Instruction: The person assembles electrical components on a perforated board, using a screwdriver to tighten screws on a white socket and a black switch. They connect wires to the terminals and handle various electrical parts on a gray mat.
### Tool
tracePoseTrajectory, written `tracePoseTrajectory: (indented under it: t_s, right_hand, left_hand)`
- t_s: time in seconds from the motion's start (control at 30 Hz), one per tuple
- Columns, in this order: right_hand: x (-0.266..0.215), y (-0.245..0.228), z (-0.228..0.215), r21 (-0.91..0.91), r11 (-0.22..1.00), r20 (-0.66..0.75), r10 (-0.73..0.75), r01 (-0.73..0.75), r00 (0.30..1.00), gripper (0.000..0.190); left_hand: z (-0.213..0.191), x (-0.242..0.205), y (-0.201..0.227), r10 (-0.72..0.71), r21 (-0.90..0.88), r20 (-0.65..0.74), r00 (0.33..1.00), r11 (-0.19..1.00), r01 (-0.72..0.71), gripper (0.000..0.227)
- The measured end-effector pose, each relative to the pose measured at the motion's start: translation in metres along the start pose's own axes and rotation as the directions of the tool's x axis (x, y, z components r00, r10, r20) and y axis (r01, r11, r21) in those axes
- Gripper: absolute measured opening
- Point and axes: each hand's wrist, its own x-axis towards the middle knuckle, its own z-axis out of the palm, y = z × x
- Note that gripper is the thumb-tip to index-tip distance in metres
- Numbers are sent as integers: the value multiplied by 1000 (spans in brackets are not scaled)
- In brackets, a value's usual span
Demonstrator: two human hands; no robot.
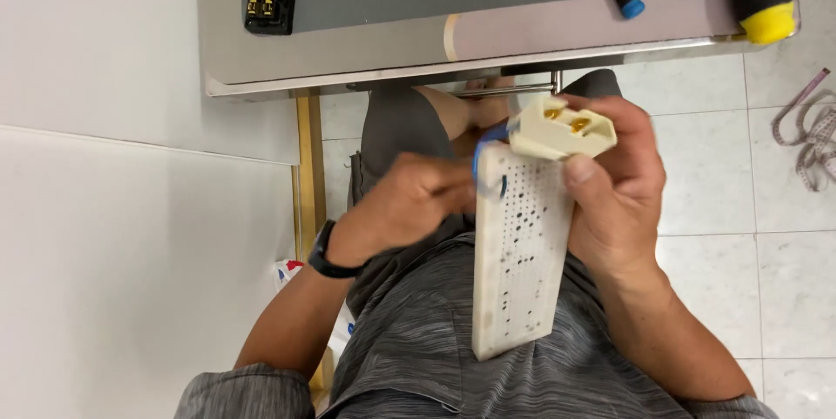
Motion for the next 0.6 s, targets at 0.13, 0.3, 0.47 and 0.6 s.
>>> tracePoseTrajectory:
  t_s: [0.13, 0.3, 0.47, 0.6]
  right_hand:
    - [-3, 8, -9, -72, 997, -143, -1, -10, 990, 47]
    - [-2, 24, -16, -90, 995, -110, -51, 41, 993, 44]
    - [14, 31, -12, -26, 988, -26, -151, 150, 988, 41]
    - [20, 32, -14, -131, 959, 53, -247, 252, 967, 39]
  left_hand:
    - [11, -11, -6, -51, 185, 128, 990, 982, 26, 17]
    - [16, -19, -12, -129, 199, 98, 987, 974, 107, 26]
    - [0, -17, -5, -219, 283, -8, 976, 935, 212, 30]
    - [18, -29, -54, -97, 723, -95, 991, 677, 135, 33]
